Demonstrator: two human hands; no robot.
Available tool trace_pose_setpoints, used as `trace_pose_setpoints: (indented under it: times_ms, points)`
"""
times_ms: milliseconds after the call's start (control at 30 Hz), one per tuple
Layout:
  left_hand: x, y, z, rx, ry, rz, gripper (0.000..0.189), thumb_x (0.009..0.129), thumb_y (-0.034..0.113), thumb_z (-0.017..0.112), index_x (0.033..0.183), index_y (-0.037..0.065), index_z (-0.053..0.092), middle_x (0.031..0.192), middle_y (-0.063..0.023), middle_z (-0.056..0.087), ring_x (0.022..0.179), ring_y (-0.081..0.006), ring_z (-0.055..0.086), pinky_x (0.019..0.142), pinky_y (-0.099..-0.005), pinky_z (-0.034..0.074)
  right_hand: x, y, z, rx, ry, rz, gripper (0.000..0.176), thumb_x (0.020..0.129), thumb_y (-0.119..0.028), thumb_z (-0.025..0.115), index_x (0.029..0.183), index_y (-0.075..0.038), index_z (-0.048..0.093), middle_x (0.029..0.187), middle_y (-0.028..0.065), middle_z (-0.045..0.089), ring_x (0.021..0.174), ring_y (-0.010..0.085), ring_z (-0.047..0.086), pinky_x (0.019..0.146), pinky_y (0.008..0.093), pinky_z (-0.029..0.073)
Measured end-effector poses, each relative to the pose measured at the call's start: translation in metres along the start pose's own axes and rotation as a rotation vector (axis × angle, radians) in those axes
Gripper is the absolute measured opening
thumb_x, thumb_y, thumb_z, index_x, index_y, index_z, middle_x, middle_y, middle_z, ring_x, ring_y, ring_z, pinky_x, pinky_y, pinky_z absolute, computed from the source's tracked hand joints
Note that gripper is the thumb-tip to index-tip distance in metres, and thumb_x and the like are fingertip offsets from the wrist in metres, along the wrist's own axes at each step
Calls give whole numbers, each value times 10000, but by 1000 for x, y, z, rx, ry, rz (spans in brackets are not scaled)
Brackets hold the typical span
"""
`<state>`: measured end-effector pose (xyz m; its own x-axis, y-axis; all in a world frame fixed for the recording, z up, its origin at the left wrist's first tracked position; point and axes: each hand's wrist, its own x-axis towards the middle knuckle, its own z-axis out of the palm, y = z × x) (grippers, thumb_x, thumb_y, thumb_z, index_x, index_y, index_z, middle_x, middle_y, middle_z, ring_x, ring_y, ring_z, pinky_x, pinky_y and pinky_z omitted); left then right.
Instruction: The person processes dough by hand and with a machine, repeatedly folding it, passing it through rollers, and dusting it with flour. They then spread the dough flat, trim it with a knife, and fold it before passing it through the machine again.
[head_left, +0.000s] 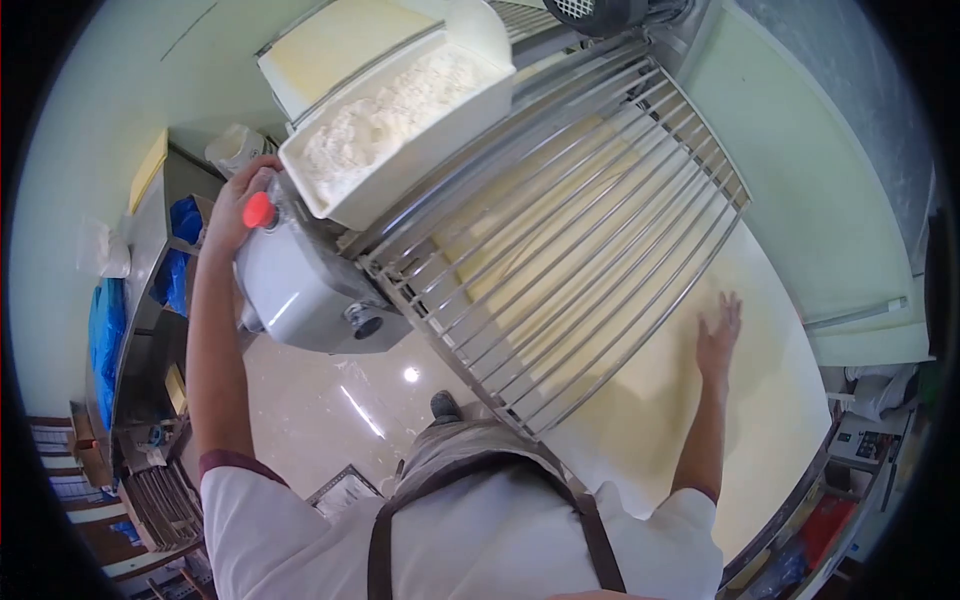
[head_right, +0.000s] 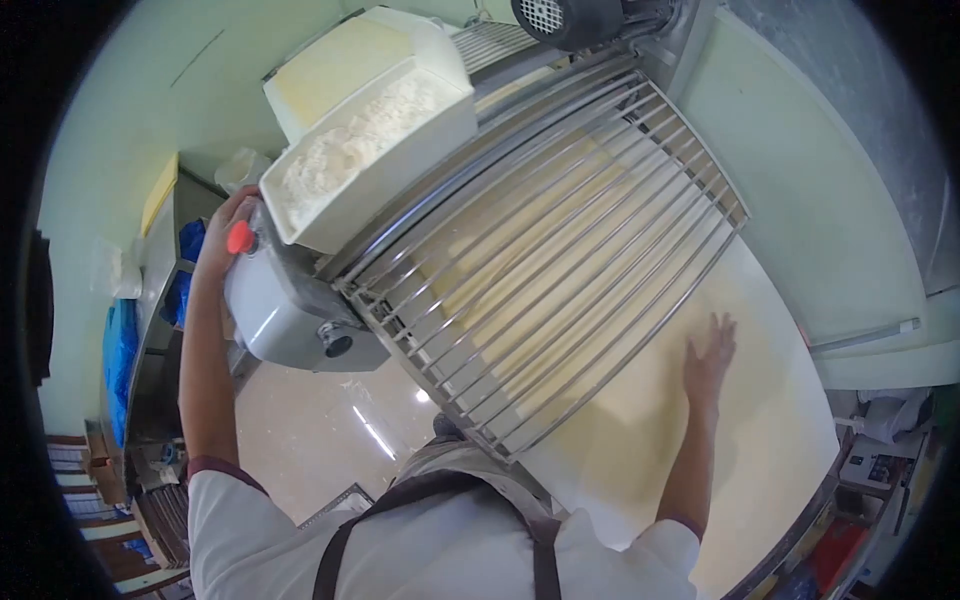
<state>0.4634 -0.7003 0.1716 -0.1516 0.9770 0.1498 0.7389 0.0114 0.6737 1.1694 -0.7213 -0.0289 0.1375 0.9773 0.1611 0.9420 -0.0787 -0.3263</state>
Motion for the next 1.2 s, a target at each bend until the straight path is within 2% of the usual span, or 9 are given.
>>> trace_pose_setpoints:
  times_ms: [133,267,300,467,567,667,733,900,1200]
  points:
    - [-3,17,-4,142,-19,-34,288,949,296,443,1057,84,605,917,-76,614,884,-170,575,844,-284,422,-32,-60,-49,216,201,110,457,902,-120,565,1344,-58,466,1467,179,346,1403,331,235,1134,442,208]
    - [-5,12,-7,231,-8,9,359,929,357,433,1123,112,609,1099,-139,635,1038,-304,599,899,-357,427,-66,-151,-34,501,335,32,404,900,-69,538,1303,-51,513,1383,146,475,1354,266,357,1114,395,263]
    - [-7,14,-7,224,-10,-3,367,929,359,432,1141,117,607,1117,-144,630,1060,-309,591,908,-360,426,-75,-206,-32,751,277,109,413,886,-40,540,1298,-50,515,1365,131,494,1346,236,369,1112,379,267]
    - [-28,3,-5,399,181,150,409,907,302,472,1273,135,545,1218,-191,583,1132,-372,537,968,-421,405,-125,-421,10,922,-73,-408,456,928,-133,527,1344,27,435,1400,143,446,1320,231,387,1110,360,247]
    - [-75,-25,-13,-90,386,377,503,892,246,537,1319,-9,461,1300,-223,517,1199,-389,487,1035,-433,350,-135,-472,37,1127,-95,-187,454,960,-237,466,1332,23,442,1334,195,492,1295,275,414,1080,358,294]
    - [-134,-140,-7,-394,120,175,544,899,341,567,1299,-16,476,1201,-211,556,1162,-287,506,1011,-392,358,-122,-477,64,1282,-15,21,490,1004,-338,373,1279,51,489,1254,163,544,1175,252,491,1023,343,344]
    - [-166,-200,9,-495,-473,-85,562,850,426,628,1204,-4,550,1056,-159,601,1024,-231,554,897,-373,430,-117,-482,69,1460,-9,116,482,1010,-369,371,1193,38,553,1137,118,606,1066,192,545,960,321,389]
    - [-176,-233,55,-592,-163,103,411,729,391,759,860,28,619,744,-87,626,715,-159,608,646,-341,476,-119,-514,52,1610,175,171,474,992,-414,414,980,13,619,881,56,620,816,123,568,783,295,447]
    - [-175,-214,56,-486,92,148,285,644,243,803,735,36,628,650,-128,636,585,-248,638,562,-340,483,-108,-496,72,1568,232,183,383,984,-400,441,879,-63,591,789,15,586,760,114,538,727,294,454]
